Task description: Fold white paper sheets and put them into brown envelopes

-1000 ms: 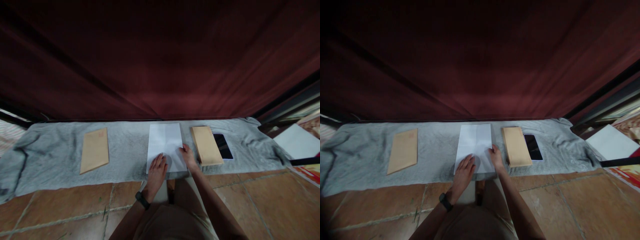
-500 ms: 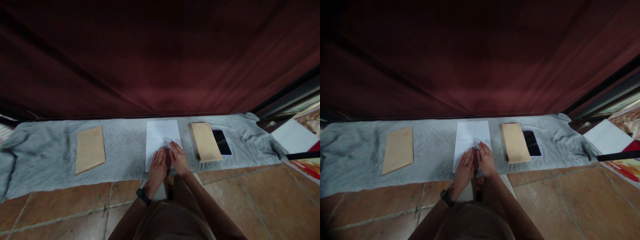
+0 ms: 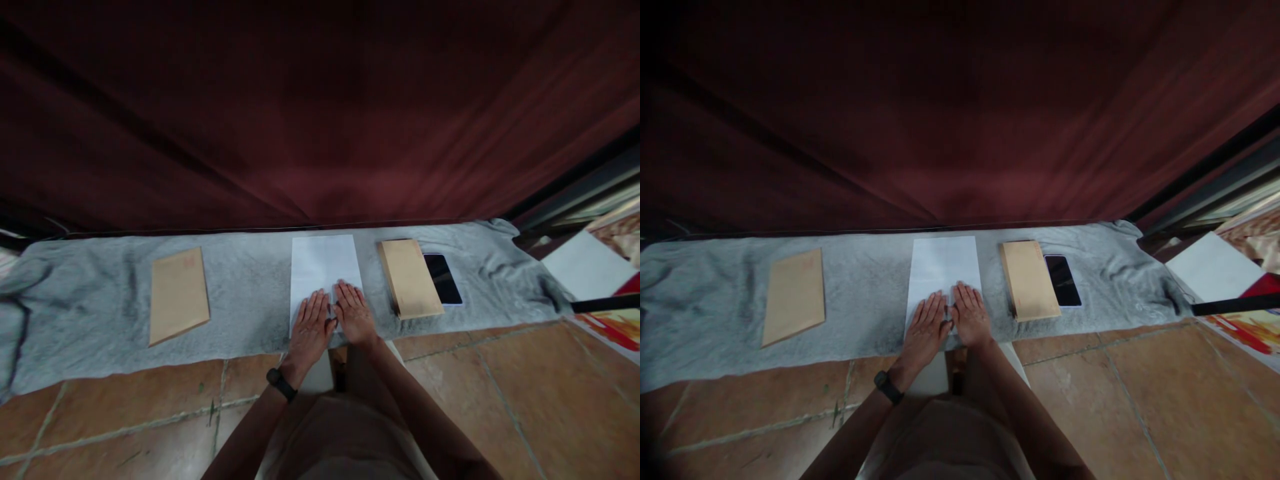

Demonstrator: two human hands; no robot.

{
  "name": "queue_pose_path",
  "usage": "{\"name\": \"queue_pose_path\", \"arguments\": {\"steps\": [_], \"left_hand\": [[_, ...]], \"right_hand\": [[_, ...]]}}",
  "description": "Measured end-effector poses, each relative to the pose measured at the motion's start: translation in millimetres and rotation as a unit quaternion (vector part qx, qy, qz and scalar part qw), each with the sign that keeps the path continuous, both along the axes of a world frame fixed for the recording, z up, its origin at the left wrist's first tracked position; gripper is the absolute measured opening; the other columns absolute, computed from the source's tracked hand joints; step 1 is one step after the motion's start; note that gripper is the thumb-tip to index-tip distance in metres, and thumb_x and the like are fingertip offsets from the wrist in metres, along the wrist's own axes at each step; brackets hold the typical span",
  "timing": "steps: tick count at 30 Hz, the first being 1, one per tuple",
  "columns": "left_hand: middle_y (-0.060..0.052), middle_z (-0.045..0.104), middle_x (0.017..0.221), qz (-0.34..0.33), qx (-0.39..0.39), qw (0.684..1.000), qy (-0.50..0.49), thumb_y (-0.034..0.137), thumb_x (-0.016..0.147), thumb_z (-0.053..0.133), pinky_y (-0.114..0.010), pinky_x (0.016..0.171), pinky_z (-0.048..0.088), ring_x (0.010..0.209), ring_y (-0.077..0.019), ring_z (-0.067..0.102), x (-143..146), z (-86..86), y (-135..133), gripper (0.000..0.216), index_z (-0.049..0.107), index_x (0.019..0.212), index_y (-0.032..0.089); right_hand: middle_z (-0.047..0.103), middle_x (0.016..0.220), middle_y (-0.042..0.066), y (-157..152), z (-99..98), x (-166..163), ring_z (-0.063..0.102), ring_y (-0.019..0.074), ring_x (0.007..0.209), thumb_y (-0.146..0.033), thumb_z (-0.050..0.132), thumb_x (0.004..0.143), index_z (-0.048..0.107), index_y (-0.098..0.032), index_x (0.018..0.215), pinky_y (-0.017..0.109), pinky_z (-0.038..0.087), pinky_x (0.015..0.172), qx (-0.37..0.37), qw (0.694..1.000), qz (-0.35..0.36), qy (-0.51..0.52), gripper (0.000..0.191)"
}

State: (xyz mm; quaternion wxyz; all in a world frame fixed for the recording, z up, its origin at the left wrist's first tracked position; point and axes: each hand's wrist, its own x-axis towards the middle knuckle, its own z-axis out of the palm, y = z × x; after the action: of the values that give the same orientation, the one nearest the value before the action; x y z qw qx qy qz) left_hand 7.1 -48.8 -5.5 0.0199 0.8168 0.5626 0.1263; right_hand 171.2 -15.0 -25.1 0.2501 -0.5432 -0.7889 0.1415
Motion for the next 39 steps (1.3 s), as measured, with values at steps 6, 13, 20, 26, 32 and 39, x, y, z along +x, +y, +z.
{"name": "queue_pose_path", "arguments": {"steps": [6, 13, 20, 26, 32, 39], "left_hand": [[-0.015, 0.037, 0.162, 0.025, 0.005, 0.999, 0.021, 0.044, 0.104, 0.038, -0.05, 0.126, 0.026, 0.153, -0.0281, 0.03, -16, -2.5, -6, 0.063, 0.037, 0.156, 0.009], [-0.016, 0.038, 0.161, 0.058, 0.018, 0.998, 0.009, 0.05, 0.104, 0.038, -0.053, 0.125, 0.027, 0.152, -0.0302, 0.032, -29, -4.1, -14, 0.068, 0.032, 0.159, 0.011], [-0.016, 0.037, 0.162, 0.061, 0.02, 0.998, 0.019, 0.049, 0.104, 0.039, -0.059, 0.125, 0.022, 0.154, -0.0326, 0.029, -33, 0.6, -18, 0.064, 0.038, 0.157, 0.013], [-0.013, 0.034, 0.165, 0.026, 0.024, 0.999, 0.007, 0.033, 0.105, 0.036, -0.052, 0.127, 0.026, 0.155, -0.026, 0.026, -25, 6.5, -22, 0.06, 0.025, 0.161, 0.015], [-0.016, 0.031, 0.166, 0.031, 0.023, 0.999, -0.032, 0.022, 0.102, 0.034, -0.048, 0.127, 0.028, 0.156, -0.0251, 0.022, 1, 5.2, 15, 0.061, 0.023, 0.16, 0.008], [-0.018, 0.035, 0.163, 0.035, -0.006, 0.999, -0.03, 0.019, 0.101, 0.03, -0.053, 0.126, 0.027, 0.156, -0.0289, 0.023, -1, -12.2, 68, 0.056, 0.037, 0.154, 0.004]], "right_hand": [[0.041, 0.161, 0.013, -5, -5.2, 8, 0.037, 0.0266, 0.15, -0.036, 0.042, 0.107, 0.037, -0.014, 0.158, 0.047, 0.028, 0.124, 0.05, 0.992, -0.043, -0.106, 0.056], [0.041, 0.161, 0.014, -15, -9.0, 18, 0.038, 0.0282, 0.149, -0.038, 0.041, 0.107, 0.037, -0.011, 0.157, 0.046, 0.028, 0.123, 0.076, 0.983, -0.08, -0.147, 0.057], [0.041, 0.161, 0.015, -19, -5.7, 23, 0.039, 0.0289, 0.148, -0.037, 0.042, 0.106, 0.04, -0.009, 0.156, 0.046, 0.029, 0.122, 0.071, 0.982, -0.08, -0.156, 0.057], [0.041, 0.161, 0.014, -11, 3.9, 19, 0.039, 0.0294, 0.148, -0.032, 0.038, 0.107, 0.041, -0.011, 0.156, 0.048, 0.029, 0.123, 0.035, 0.986, -0.07, -0.144, 0.053], [0.038, 0.163, 0.011, 24, 19.0, -2, 0.034, 0.0264, 0.152, -0.028, 0.03, 0.107, 0.039, -0.013, 0.157, 0.048, 0.029, 0.124, 0.019, 0.994, -0.014, -0.105, 0.053], [0.043, 0.16, 0.013, 57, 15.0, -23, 0.037, 0.0249, 0.15, -0.028, 0.035, 0.107, 0.048, -0.012, 0.151, 0.046, 0.028, 0.125, 0.016, 0.993, 0.012, -0.114, 0.049]]}}
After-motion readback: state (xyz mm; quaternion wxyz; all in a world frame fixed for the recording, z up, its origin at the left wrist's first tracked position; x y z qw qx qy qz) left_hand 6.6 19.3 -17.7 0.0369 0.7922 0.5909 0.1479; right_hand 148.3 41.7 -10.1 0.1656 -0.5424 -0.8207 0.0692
